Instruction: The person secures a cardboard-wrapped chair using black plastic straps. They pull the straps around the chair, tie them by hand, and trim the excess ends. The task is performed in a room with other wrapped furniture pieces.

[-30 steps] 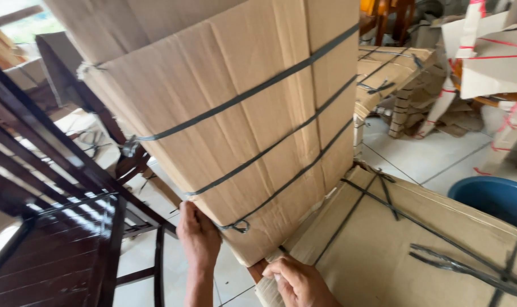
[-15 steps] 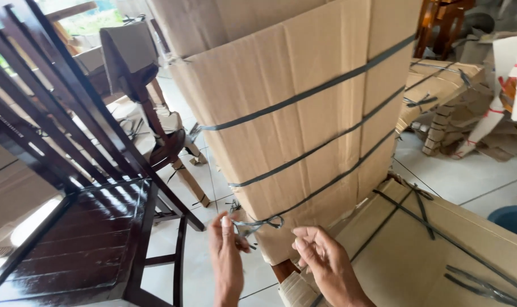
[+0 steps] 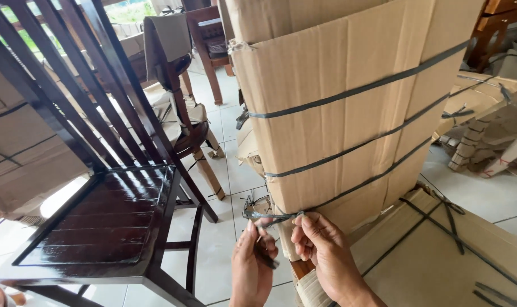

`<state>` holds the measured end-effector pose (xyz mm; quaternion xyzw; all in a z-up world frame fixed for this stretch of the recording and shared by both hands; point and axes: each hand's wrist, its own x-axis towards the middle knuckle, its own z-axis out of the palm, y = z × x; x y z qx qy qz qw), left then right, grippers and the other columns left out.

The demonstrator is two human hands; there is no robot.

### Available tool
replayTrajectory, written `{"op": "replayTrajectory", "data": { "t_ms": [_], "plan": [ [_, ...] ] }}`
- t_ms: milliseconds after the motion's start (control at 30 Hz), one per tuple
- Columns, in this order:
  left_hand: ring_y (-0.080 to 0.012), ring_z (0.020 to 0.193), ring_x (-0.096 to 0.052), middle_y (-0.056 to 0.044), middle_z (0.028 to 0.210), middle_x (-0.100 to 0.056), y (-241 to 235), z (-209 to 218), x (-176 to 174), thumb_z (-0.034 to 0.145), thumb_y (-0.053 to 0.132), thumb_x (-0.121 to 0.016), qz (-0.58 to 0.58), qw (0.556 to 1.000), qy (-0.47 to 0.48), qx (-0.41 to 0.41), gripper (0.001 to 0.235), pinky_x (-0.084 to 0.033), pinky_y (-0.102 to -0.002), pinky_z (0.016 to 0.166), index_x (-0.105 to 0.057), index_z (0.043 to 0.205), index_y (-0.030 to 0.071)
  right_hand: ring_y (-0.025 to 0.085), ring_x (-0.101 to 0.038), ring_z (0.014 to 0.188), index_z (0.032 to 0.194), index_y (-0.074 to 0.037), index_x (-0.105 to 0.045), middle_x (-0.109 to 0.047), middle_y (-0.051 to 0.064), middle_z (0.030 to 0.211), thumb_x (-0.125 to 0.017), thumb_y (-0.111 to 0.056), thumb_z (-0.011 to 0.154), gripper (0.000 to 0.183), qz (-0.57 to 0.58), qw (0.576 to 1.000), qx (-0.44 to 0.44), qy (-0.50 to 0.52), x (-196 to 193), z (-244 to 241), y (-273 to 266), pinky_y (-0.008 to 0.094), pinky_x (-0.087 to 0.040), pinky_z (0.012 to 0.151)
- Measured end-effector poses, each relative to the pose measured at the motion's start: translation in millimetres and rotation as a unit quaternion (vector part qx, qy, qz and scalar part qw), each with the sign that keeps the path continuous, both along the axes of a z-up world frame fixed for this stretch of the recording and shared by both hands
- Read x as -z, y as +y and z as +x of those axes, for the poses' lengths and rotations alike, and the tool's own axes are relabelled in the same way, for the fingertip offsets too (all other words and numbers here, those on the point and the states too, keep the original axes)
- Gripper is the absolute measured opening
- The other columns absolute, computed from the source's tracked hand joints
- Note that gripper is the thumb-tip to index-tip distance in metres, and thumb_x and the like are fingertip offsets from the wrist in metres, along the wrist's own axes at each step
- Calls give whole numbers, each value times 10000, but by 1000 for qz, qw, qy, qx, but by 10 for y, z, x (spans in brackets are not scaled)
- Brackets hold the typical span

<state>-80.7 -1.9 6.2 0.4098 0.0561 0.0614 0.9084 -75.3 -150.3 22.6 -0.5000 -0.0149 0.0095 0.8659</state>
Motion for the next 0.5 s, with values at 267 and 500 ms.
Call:
{"op": "replayTrajectory", "data": {
  "t_ms": [267,500],
  "plan": [
    [-73,421,-86,36,588,-246,-234,490,-309,1131,303,-434,-91,994,33,-48,421,-107,-249,355,-320,751,162,176,-460,668,806,-50,-536,-549,115,772,-541,-104,1059,258,85,995,-45,6,142,98,-84,273,-360,569],
    [-85,425,-97,48,547,-189,-162,556,-263,1120,285,-462,-46,997,53,-42,460,-69,-277,371,-281,708,187,117,-451,632,839,-56,-586,-524,72,742,-587,-108,1047,214,96,994,-28,40,193,90,-210,207,-292,519]
  ]
}}
